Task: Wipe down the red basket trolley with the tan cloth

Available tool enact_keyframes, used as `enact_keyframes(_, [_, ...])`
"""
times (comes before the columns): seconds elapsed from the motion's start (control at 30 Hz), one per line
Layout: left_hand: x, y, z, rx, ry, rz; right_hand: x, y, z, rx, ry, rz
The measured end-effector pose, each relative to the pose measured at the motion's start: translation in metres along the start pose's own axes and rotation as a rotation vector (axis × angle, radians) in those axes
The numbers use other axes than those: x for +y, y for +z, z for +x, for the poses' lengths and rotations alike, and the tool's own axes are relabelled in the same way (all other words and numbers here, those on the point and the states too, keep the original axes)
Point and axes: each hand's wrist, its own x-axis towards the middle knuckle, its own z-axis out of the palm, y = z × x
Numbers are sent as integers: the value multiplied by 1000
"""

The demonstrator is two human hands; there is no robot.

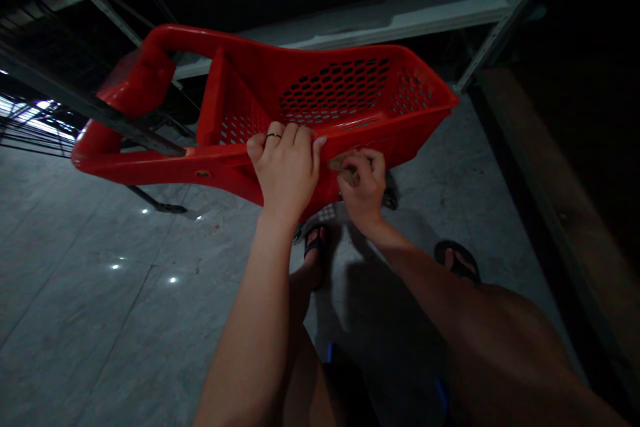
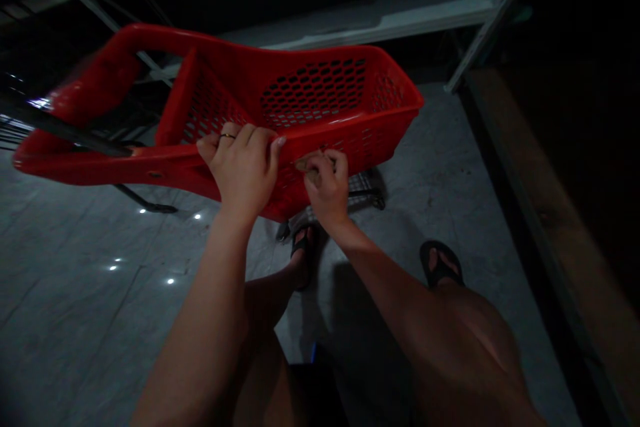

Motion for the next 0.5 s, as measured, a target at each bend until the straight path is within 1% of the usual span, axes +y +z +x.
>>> enact_keyframes(0.07, [1, -1, -1, -6, 3, -3, -1, -7, 19, 48, -12, -12])
enact_keyframes(0.13, [1, -1, -2, -11, 7, -6, 2, -10, 22, 17, -46, -49])
enact_keyframes(0.2, [0, -1, -2, -9, 16, -11, 9, -8, 9, -83, -105, -141])
enact_keyframes(0.3, [-3, 0, -1, 9, 30, -21, 26, -5, -27, -351, -189, -300])
enact_keyframes(0.37, [-6, 1, 0, 13, 30, -25, 38, -7, -47, -517, -206, -321])
enact_keyframes(0.43, [-9, 2, 1, 14, 36, -28, 46, -13, -56, -585, -176, -293])
enact_keyframes(0.47, [-10, 3, 1, 17, 41, -30, 48, -16, -55, -578, -149, -276])
enact_keyframes(0.5, [-11, 3, 1, 19, 45, -32, 48, -20, -49, -534, -113, -255])
